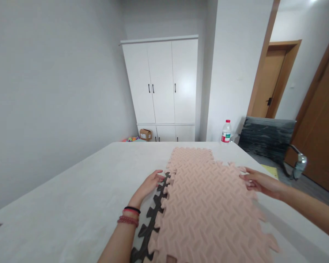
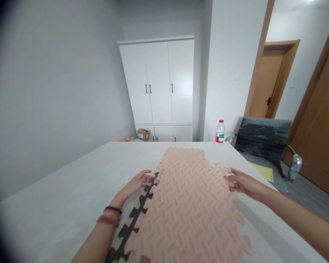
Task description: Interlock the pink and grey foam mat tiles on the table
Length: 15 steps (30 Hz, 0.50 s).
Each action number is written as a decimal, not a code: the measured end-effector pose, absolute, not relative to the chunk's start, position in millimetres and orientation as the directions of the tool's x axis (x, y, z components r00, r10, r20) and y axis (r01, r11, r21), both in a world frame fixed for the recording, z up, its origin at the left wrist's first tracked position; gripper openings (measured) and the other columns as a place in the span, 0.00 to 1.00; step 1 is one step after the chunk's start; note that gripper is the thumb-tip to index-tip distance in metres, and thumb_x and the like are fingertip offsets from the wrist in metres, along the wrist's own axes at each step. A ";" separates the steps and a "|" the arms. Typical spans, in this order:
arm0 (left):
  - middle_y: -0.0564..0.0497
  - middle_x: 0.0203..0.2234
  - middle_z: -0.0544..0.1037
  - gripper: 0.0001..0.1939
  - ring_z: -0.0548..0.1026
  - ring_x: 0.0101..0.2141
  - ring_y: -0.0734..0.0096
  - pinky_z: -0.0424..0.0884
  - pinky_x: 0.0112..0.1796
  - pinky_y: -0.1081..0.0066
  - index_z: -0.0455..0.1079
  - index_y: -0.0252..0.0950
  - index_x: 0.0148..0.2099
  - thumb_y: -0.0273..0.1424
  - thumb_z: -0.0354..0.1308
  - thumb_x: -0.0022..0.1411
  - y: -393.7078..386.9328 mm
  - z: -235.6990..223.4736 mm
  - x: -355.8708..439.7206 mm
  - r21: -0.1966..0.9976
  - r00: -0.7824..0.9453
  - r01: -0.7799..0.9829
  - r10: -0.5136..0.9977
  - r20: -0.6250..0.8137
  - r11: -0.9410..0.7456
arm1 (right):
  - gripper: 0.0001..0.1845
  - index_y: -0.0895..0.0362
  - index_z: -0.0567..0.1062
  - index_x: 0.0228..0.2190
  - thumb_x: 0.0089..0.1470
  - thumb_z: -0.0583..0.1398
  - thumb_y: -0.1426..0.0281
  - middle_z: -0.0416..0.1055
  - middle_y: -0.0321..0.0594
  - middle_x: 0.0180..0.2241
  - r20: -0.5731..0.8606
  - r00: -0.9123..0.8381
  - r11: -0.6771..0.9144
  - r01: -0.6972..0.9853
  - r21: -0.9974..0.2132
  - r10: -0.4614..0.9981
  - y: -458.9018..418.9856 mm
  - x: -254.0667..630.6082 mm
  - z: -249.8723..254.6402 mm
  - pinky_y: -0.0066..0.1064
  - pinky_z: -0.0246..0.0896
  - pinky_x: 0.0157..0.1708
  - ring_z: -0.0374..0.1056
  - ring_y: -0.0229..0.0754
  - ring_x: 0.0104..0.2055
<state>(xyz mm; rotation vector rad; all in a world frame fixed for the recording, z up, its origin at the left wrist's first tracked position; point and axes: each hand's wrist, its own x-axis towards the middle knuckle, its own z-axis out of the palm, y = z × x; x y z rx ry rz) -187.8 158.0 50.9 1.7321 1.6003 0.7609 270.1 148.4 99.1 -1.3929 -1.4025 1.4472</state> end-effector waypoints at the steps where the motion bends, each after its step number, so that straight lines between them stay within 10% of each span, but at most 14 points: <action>1: 0.39 0.47 0.76 0.29 0.75 0.46 0.66 0.71 0.42 0.68 0.56 0.30 0.59 0.40 0.37 0.61 159.2 50.4 -189.9 0.801 0.078 0.598 0.997 -0.028 -0.025 | 0.23 0.52 0.67 0.42 0.43 0.66 0.62 0.71 0.33 0.30 -0.277 -0.234 -0.232 0.202 -0.951 0.932 149.8 262.0 84.5 0.27 0.67 0.32 0.66 0.31 0.25; 5: 0.41 0.44 0.77 0.29 0.76 0.43 0.64 0.71 0.41 0.68 0.59 0.31 0.57 0.45 0.41 0.60 157.8 49.5 -188.0 0.804 0.074 0.593 0.997 0.008 -0.050 | 0.23 0.55 0.67 0.40 0.47 0.61 0.55 0.70 0.36 0.30 -0.283 -0.330 -0.115 0.447 -0.887 0.901 165.9 250.0 51.6 0.27 0.65 0.26 0.68 0.37 0.28; 9: 0.44 0.46 0.75 0.28 0.73 0.46 0.61 0.66 0.48 0.65 0.65 0.36 0.55 0.43 0.55 0.54 150.4 49.7 -178.1 0.736 0.142 0.656 0.985 0.099 -0.168 | 0.22 0.54 0.71 0.40 0.47 0.60 0.53 0.71 0.40 0.35 0.009 -0.262 0.209 0.749 -0.629 0.965 198.9 254.6 45.6 0.30 0.63 0.29 0.66 0.40 0.31; 15: 0.44 0.53 0.70 0.36 0.69 0.52 0.56 0.61 0.54 0.64 0.63 0.37 0.59 0.45 0.61 0.50 140.2 53.3 -173.5 0.610 0.202 0.760 0.974 0.104 -0.223 | 0.21 0.56 0.70 0.43 0.47 0.61 0.60 0.69 0.48 0.45 -0.170 0.021 -0.156 0.514 -0.843 0.985 256.6 233.6 41.2 0.35 0.65 0.35 0.67 0.46 0.41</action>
